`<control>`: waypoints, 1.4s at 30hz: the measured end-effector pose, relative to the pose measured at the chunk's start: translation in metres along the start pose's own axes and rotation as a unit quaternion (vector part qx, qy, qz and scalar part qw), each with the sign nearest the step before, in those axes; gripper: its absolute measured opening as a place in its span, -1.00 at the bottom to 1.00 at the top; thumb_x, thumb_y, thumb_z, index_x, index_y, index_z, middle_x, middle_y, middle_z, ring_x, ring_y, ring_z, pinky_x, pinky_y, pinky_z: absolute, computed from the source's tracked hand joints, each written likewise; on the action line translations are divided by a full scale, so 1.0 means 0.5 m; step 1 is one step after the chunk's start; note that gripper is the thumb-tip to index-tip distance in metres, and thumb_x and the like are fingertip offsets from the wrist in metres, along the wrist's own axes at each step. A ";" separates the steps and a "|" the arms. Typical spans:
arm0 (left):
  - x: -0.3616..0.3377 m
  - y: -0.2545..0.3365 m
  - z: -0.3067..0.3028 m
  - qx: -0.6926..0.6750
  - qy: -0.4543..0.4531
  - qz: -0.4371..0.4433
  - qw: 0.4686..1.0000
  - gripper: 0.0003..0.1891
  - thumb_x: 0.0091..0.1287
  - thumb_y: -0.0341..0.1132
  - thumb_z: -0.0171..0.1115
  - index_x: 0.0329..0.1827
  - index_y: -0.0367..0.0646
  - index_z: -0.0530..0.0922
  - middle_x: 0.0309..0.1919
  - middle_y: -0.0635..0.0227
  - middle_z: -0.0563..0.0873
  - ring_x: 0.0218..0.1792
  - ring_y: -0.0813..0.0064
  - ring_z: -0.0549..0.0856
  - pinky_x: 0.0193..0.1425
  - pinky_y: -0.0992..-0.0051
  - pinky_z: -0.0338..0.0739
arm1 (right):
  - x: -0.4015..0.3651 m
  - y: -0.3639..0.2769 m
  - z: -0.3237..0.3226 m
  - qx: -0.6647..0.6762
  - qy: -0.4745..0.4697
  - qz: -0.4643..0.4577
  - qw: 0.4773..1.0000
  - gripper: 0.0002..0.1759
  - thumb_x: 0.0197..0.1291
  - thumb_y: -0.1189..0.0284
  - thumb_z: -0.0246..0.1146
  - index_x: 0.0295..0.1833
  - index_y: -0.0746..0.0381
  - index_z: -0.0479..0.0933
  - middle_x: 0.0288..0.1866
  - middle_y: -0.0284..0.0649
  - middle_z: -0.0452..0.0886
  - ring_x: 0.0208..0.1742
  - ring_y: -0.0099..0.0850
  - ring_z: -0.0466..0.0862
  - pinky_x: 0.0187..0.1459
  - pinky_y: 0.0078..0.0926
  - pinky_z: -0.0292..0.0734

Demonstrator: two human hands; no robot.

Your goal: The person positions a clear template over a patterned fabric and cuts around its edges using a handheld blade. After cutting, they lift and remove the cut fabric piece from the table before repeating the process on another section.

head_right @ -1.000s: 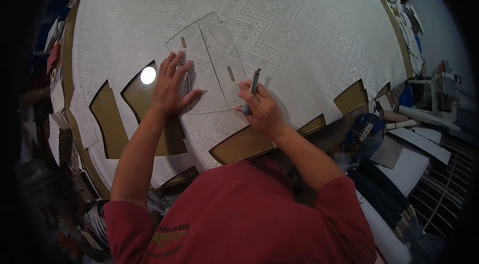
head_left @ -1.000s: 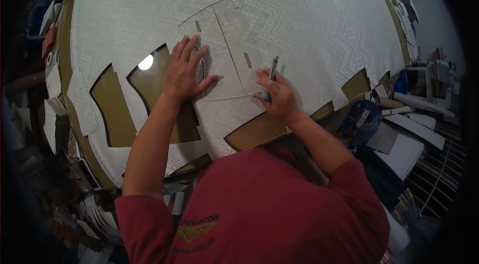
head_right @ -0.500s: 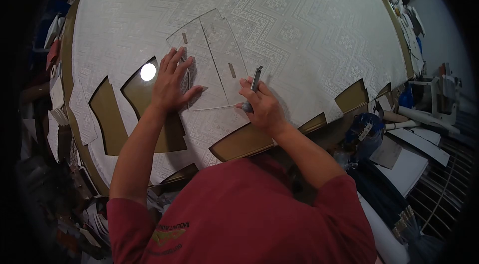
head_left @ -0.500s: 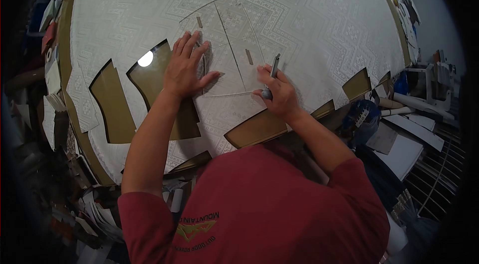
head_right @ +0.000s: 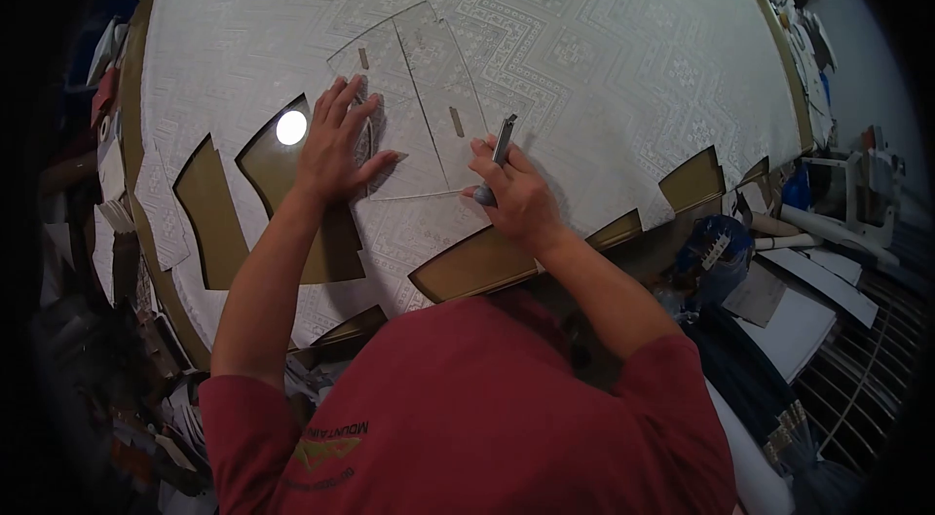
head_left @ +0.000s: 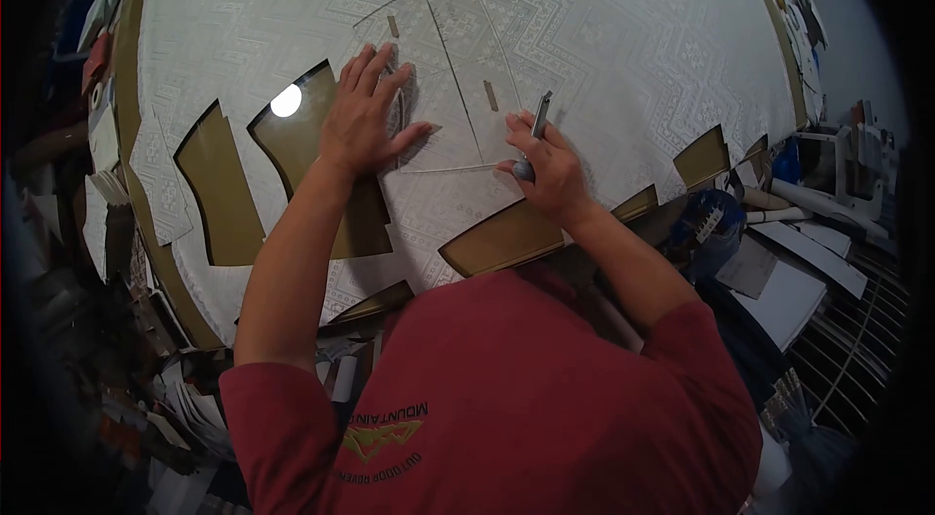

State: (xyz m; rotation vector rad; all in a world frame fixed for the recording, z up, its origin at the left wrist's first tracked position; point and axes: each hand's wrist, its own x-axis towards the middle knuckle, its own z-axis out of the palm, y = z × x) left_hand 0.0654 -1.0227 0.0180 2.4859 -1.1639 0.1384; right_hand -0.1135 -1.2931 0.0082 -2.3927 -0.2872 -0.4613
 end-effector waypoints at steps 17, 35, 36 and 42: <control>-0.001 -0.004 0.004 -0.002 0.010 0.012 1.000 -0.16 0.24 0.23 0.54 0.47 -0.11 0.57 0.60 -0.05 0.41 0.64 -0.20 0.31 0.73 -0.14 0.14 | -0.001 0.004 -0.001 0.002 -0.004 0.013 1.000 -0.45 0.12 0.41 0.64 0.17 0.25 0.56 0.37 -0.01 0.72 0.44 0.09 0.65 0.35 -0.05 0.64; 0.000 -0.001 0.000 -0.011 0.010 0.010 1.000 -0.18 0.23 0.20 0.56 0.44 -0.14 0.59 0.60 -0.06 0.42 0.64 -0.22 0.31 0.73 -0.11 0.15 | 0.001 0.002 0.000 -0.002 0.002 0.006 1.000 -0.43 0.08 0.43 0.65 0.17 0.26 0.56 0.39 -0.03 0.71 0.43 0.09 0.65 0.35 -0.07 0.65; 0.000 -0.001 0.000 -0.009 0.012 0.012 1.000 -0.18 0.23 0.20 0.56 0.44 -0.14 0.59 0.60 -0.06 0.42 0.64 -0.22 0.31 0.73 -0.11 0.15 | 0.001 0.001 -0.001 0.002 -0.001 0.007 1.000 -0.43 0.09 0.42 0.65 0.17 0.26 0.55 0.39 -0.03 0.71 0.43 0.09 0.65 0.35 -0.07 0.64; -0.001 -0.001 0.000 -0.008 0.009 0.010 1.000 -0.19 0.23 0.19 0.55 0.44 -0.14 0.60 0.60 -0.08 0.42 0.64 -0.22 0.31 0.72 -0.12 0.16 | 0.002 -0.002 -0.006 0.003 -0.010 0.011 1.000 -0.42 0.10 0.40 0.65 0.17 0.26 0.54 0.38 -0.01 0.71 0.45 0.09 0.64 0.37 -0.07 0.63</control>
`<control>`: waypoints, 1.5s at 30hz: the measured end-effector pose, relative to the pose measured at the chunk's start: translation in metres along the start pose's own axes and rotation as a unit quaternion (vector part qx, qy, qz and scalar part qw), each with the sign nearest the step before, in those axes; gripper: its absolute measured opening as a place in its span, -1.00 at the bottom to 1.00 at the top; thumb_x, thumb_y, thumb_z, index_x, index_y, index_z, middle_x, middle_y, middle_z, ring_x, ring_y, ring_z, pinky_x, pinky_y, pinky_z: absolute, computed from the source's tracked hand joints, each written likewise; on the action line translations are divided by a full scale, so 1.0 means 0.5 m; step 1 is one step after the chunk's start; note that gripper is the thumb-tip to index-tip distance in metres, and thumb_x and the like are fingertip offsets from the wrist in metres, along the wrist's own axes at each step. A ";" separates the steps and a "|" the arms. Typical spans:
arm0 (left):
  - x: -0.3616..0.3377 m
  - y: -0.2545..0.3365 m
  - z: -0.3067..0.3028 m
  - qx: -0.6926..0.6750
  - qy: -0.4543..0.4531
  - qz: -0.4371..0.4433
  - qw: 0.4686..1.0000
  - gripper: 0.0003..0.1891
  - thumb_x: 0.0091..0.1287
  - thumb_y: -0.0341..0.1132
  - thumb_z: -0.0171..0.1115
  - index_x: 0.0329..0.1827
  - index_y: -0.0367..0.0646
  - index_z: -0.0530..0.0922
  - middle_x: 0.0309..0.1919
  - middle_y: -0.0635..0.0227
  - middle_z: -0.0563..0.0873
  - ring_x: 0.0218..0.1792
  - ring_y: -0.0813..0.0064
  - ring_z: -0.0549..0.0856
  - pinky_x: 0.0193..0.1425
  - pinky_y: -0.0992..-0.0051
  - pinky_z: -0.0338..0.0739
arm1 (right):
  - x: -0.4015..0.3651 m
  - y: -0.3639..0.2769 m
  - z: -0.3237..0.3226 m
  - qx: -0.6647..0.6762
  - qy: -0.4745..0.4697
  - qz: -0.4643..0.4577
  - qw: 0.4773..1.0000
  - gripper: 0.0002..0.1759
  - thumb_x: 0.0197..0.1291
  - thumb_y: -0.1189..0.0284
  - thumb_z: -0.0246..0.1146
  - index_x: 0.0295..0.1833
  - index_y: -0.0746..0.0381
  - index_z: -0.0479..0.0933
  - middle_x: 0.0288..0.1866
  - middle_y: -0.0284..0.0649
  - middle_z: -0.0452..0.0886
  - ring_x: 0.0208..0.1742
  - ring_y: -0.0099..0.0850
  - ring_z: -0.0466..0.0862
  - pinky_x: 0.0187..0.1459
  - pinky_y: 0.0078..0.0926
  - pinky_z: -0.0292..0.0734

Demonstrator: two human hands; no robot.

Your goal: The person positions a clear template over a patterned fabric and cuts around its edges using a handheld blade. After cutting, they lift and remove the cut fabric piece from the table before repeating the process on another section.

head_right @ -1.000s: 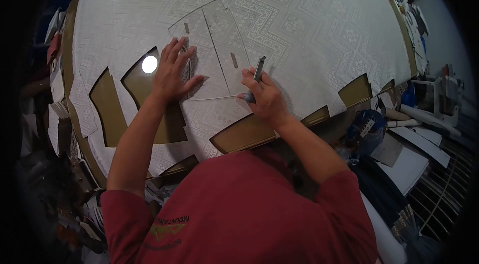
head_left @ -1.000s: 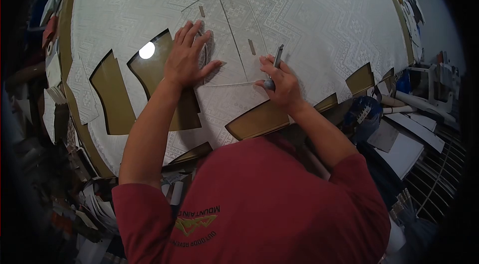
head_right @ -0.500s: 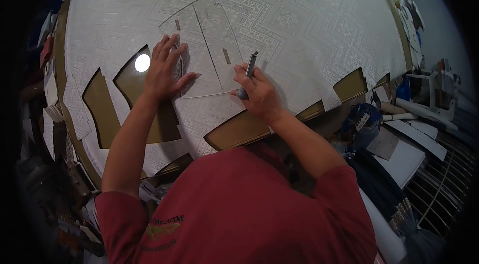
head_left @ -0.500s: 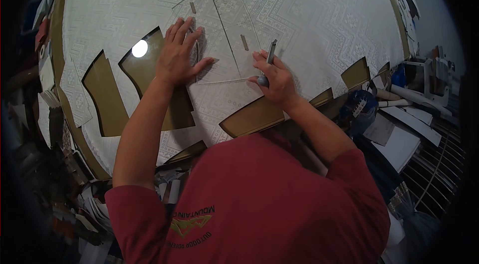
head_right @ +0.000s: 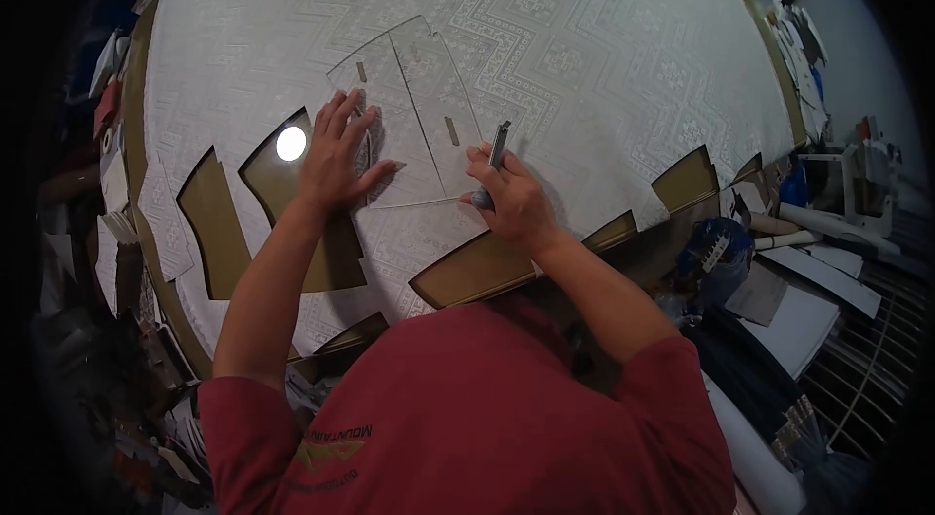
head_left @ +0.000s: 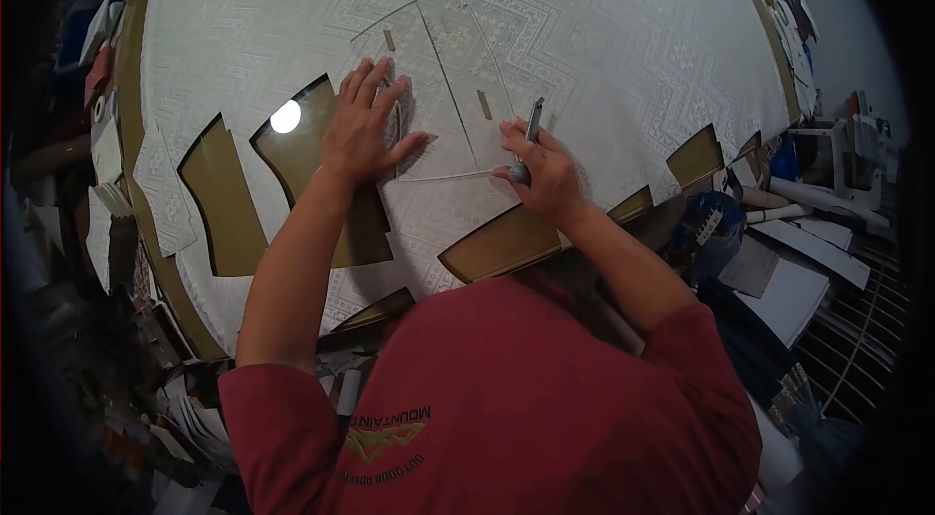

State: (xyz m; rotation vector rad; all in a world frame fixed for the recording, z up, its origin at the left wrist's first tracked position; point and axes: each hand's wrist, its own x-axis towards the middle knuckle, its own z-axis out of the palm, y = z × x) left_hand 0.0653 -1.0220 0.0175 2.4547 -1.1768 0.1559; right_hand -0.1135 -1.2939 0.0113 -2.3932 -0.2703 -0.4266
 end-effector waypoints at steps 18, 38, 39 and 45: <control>0.138 0.111 -0.055 0.031 -0.232 -0.009 0.972 -0.08 0.16 0.21 0.61 0.44 -0.25 0.53 0.32 -0.13 0.57 0.51 -0.19 0.45 0.53 0.08 0.54 | 0.007 -0.003 -0.002 -0.009 0.010 -0.007 1.000 -0.37 0.14 0.38 0.62 0.29 0.28 0.57 0.15 -0.05 0.79 0.39 0.06 0.67 0.35 -0.08 0.63; 0.196 0.160 -0.036 0.144 -0.324 -0.095 0.930 0.51 -0.28 0.31 0.82 0.77 -0.01 0.11 0.74 -0.19 0.10 0.71 -0.37 0.14 0.65 -0.04 0.42 | -0.049 -0.038 -0.163 0.127 -0.012 0.115 0.985 -0.75 0.36 0.64 0.39 0.12 0.23 0.67 -0.28 -0.24 0.68 -0.24 -0.41 0.70 -0.13 -0.41 0.60; 0.199 0.163 -0.039 0.143 -0.324 -0.099 0.930 0.51 -0.28 0.31 0.82 0.77 -0.01 0.11 0.74 -0.19 0.10 0.71 -0.37 0.14 0.65 -0.04 0.42 | -0.045 -0.037 -0.169 0.192 -0.042 0.184 0.963 -0.78 0.39 0.64 0.36 0.11 0.25 0.68 -0.28 -0.23 0.71 -0.22 -0.42 0.72 -0.11 -0.41 0.62; 0.197 0.163 -0.039 0.142 -0.333 -0.106 0.926 0.53 -0.29 0.29 0.83 0.79 0.02 0.08 0.76 -0.15 0.05 0.73 -0.32 0.10 0.66 -0.05 0.40 | 0.013 0.003 -0.190 0.201 -0.176 0.190 0.945 -0.84 0.39 0.57 0.42 0.03 0.30 0.69 -0.20 -0.18 0.80 -0.17 -0.43 0.79 -0.04 -0.42 0.67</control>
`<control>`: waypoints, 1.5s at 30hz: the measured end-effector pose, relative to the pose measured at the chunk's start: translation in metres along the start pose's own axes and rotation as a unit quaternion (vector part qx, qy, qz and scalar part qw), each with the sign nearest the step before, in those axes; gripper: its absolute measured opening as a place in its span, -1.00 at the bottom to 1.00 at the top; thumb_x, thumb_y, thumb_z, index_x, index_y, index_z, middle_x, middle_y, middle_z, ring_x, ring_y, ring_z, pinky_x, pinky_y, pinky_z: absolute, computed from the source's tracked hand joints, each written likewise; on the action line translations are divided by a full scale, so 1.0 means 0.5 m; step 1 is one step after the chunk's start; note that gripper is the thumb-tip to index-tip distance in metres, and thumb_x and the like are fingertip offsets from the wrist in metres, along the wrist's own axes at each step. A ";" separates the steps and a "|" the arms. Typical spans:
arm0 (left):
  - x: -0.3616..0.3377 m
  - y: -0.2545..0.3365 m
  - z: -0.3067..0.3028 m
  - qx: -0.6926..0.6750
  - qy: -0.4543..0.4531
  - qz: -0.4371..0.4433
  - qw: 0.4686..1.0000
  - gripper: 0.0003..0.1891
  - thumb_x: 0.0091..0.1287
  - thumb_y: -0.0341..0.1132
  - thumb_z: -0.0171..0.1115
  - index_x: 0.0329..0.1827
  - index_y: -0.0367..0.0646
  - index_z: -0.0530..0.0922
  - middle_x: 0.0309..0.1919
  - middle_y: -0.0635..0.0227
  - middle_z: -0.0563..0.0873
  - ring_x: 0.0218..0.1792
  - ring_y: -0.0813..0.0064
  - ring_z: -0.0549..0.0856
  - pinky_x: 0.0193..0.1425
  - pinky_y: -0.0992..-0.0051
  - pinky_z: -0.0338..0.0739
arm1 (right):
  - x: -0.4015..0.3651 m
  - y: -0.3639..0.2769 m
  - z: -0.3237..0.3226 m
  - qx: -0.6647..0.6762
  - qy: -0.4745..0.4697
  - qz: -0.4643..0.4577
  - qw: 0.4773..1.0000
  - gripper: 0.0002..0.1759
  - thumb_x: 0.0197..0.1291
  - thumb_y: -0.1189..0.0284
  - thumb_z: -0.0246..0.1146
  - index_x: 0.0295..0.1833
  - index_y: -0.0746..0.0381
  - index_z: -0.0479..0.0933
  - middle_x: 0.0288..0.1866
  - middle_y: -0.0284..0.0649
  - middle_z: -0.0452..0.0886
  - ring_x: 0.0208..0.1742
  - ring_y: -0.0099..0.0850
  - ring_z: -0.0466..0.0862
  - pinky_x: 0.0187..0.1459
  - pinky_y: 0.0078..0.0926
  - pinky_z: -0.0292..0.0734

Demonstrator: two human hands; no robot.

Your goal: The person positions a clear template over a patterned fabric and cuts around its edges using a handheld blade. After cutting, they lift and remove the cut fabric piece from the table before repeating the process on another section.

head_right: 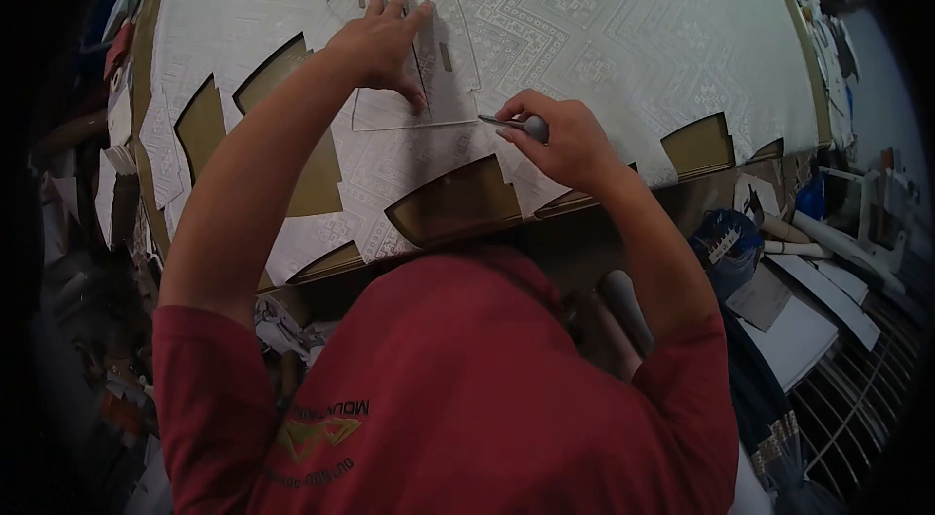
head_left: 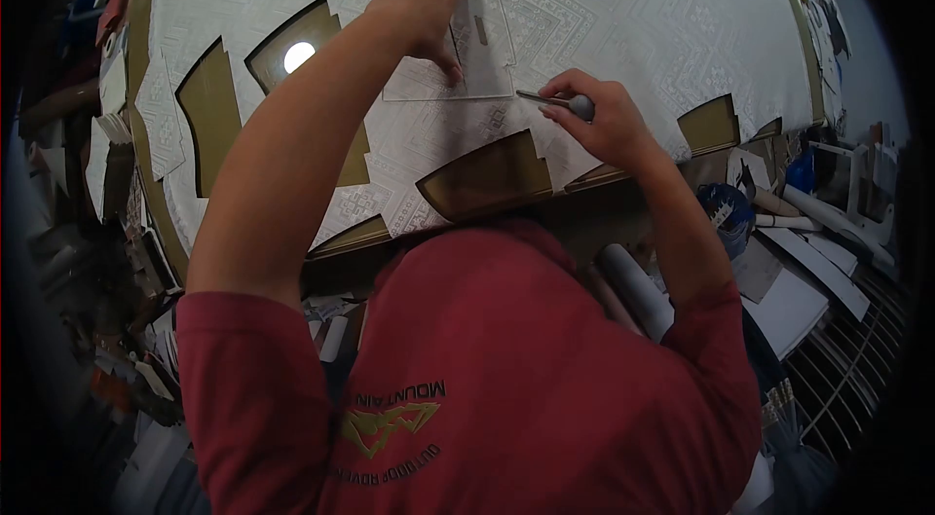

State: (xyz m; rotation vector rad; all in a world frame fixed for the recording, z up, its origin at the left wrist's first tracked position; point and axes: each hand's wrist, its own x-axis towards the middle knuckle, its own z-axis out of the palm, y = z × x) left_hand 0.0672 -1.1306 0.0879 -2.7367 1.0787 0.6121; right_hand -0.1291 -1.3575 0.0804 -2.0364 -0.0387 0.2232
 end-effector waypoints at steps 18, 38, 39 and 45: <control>-0.005 0.004 0.004 0.006 0.008 -0.012 1.000 0.56 -0.32 0.29 0.84 0.81 0.05 0.08 0.78 -0.09 0.05 0.74 -0.22 0.11 0.70 0.00 0.35 | 0.088 -0.026 -0.040 -0.135 -0.154 -0.101 0.974 -0.85 0.32 0.56 0.47 -0.02 0.26 0.70 -0.18 -0.14 0.83 -0.14 -0.24 0.83 -0.04 -0.34 0.70; -0.004 -0.008 0.009 0.012 0.029 0.029 0.999 0.51 -0.24 0.37 0.78 0.78 -0.09 0.12 0.72 -0.27 0.13 0.69 -0.41 0.17 0.65 -0.04 0.40 | 0.050 -0.054 0.244 0.002 0.113 -0.202 0.973 -0.82 0.32 0.52 0.44 0.01 0.25 0.70 -0.14 -0.06 0.82 -0.15 -0.15 0.85 -0.07 -0.28 0.71; -0.002 -0.009 0.008 0.010 0.032 0.041 0.999 0.51 -0.24 0.37 0.78 0.78 -0.09 0.12 0.72 -0.27 0.13 0.69 -0.41 0.17 0.65 -0.04 0.40 | 0.023 -0.054 0.223 -0.006 0.121 -0.196 0.973 -0.82 0.32 0.52 0.44 0.01 0.25 0.70 -0.14 -0.06 0.82 -0.15 -0.15 0.85 -0.07 -0.28 0.71; 0.000 -0.001 -0.002 0.009 0.007 0.033 0.999 0.54 -0.26 0.34 0.80 0.78 -0.13 0.09 0.72 -0.30 0.10 0.69 -0.43 0.14 0.66 -0.06 0.38 | -0.044 -0.054 0.171 -0.016 0.298 0.026 0.954 -0.85 0.38 0.48 0.43 -0.01 0.29 0.69 -0.25 -0.14 0.79 -0.22 -0.49 0.77 -0.14 -0.44 0.63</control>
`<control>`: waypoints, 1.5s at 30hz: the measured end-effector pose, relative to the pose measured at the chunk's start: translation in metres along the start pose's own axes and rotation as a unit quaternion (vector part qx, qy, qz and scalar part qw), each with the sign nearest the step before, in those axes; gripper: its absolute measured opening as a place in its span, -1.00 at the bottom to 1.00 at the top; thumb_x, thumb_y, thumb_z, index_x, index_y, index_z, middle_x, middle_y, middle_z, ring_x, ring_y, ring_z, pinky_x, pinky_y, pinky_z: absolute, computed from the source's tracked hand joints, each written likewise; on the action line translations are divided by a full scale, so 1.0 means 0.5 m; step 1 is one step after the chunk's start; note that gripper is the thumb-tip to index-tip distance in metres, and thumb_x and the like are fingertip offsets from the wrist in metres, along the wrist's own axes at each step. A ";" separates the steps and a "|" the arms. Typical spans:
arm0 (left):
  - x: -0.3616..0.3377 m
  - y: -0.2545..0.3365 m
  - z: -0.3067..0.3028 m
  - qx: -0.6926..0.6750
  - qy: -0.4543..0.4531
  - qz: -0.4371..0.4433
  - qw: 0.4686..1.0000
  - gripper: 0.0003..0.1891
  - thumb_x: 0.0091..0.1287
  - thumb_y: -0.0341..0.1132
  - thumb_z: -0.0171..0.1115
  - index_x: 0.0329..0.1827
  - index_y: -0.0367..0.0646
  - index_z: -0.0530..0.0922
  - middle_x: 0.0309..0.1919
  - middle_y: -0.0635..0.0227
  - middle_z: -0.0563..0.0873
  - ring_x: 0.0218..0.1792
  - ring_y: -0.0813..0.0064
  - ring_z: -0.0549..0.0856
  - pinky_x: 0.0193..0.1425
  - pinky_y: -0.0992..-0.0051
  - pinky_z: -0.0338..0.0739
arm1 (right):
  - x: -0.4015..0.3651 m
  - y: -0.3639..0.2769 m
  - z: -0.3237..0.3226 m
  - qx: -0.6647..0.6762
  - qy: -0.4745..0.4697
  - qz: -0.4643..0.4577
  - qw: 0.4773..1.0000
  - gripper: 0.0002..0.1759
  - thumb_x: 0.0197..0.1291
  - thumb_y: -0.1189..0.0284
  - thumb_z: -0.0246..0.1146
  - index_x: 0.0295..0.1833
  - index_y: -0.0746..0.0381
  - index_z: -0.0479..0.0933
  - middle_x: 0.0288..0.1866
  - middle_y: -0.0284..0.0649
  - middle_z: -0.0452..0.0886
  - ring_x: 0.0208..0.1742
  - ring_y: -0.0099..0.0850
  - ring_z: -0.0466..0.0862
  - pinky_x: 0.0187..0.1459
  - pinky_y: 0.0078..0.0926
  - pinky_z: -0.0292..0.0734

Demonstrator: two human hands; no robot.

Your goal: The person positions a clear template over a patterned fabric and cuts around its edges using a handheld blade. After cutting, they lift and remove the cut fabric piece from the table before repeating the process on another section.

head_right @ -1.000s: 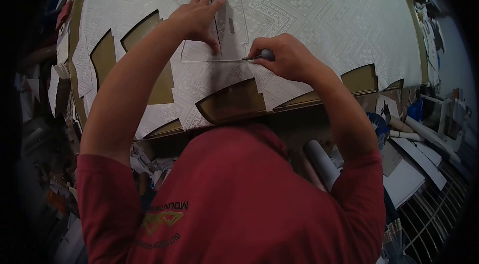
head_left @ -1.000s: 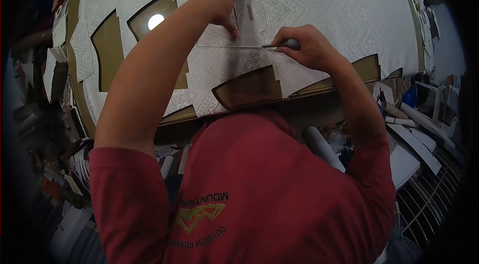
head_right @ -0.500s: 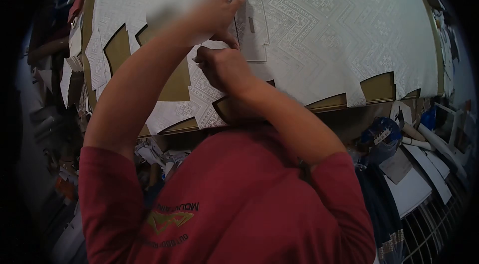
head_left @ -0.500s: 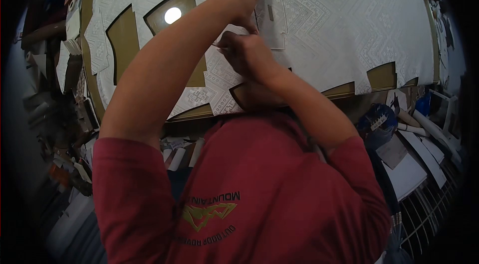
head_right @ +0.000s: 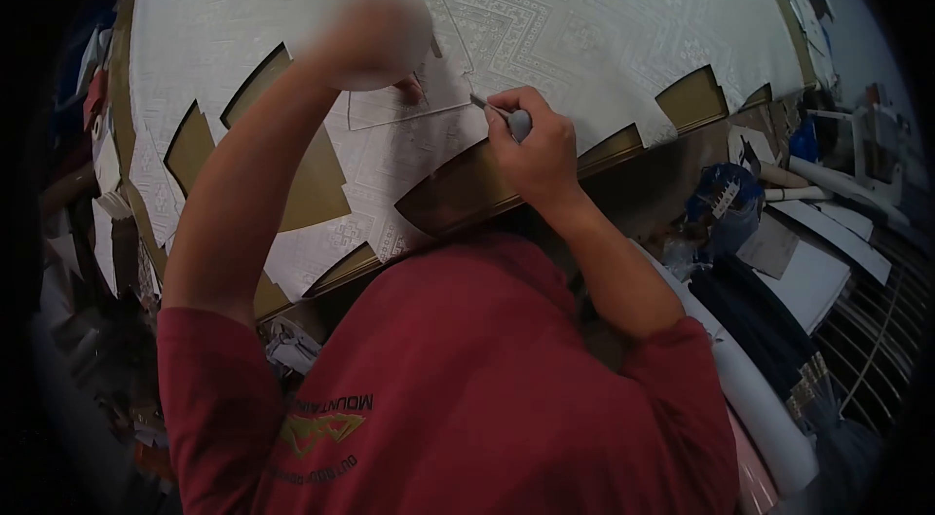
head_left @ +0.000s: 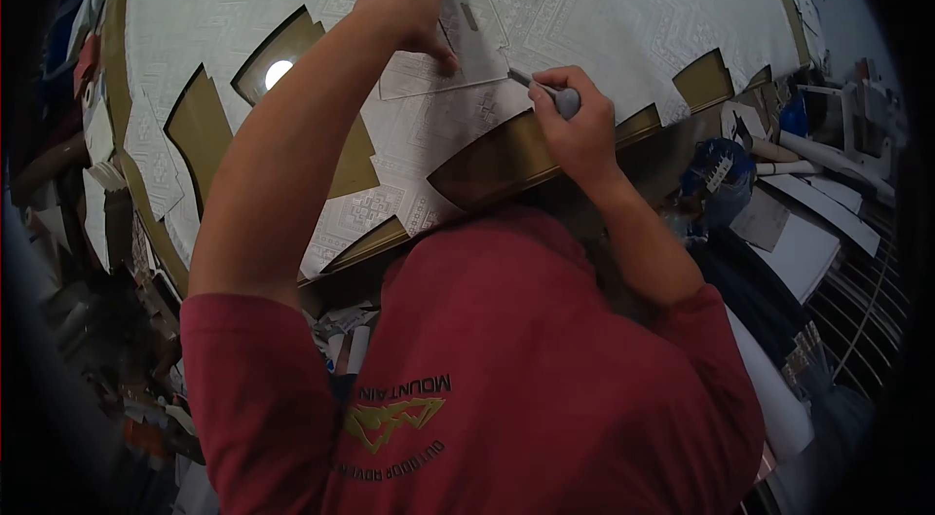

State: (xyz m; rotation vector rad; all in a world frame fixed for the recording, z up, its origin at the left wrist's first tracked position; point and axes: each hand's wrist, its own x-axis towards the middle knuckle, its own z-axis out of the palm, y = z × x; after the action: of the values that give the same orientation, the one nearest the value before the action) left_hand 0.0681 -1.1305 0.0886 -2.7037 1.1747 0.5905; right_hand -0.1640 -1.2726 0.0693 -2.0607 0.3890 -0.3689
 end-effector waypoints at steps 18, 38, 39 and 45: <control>0.013 0.000 0.005 0.010 -0.011 0.003 1.000 0.60 -0.30 0.36 0.81 0.78 -0.20 0.06 0.70 -0.40 0.09 0.64 -0.59 0.15 0.64 -0.07 0.42 | 0.009 -0.032 0.041 -0.128 0.080 0.023 0.988 -0.85 0.30 0.40 0.46 -0.13 0.21 0.65 -0.31 -0.01 0.79 -0.23 0.09 0.82 -0.20 -0.09 0.70; 0.015 -0.003 0.012 0.007 -0.005 0.000 1.000 0.57 -0.29 0.32 0.81 0.77 -0.17 0.06 0.70 -0.40 0.09 0.66 -0.57 0.12 0.65 -0.14 0.37 | 0.091 0.053 -0.004 0.021 -0.016 0.007 1.000 -0.78 0.33 0.47 0.53 0.01 0.29 0.71 -0.21 -0.21 0.81 -0.22 -0.48 0.75 -0.11 -0.45 0.66; 0.014 -0.004 0.011 0.009 -0.007 -0.002 1.000 0.57 -0.29 0.32 0.81 0.77 -0.17 0.06 0.70 -0.40 0.09 0.66 -0.57 0.12 0.65 -0.14 0.37 | 0.105 0.060 -0.018 0.023 -0.017 0.007 1.000 -0.78 0.33 0.47 0.53 0.01 0.29 0.71 -0.21 -0.21 0.81 -0.22 -0.48 0.75 -0.11 -0.45 0.66; 0.004 0.004 -0.001 0.014 -0.019 -0.019 1.000 0.58 -0.28 0.36 0.80 0.79 -0.11 0.05 0.73 -0.29 0.07 0.70 -0.43 0.12 0.67 -0.07 0.36 | 0.185 0.089 -0.074 0.053 -0.178 -0.048 0.981 -0.78 0.33 0.46 0.54 0.02 0.27 0.74 -0.24 -0.34 0.79 -0.23 -0.59 0.66 -0.10 -0.52 0.62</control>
State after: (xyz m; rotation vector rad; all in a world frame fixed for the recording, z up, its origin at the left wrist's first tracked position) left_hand 0.0681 -1.1331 0.0885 -2.6732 1.1111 0.6114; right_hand -0.1011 -1.3611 0.0582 -1.9944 0.0511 -0.0707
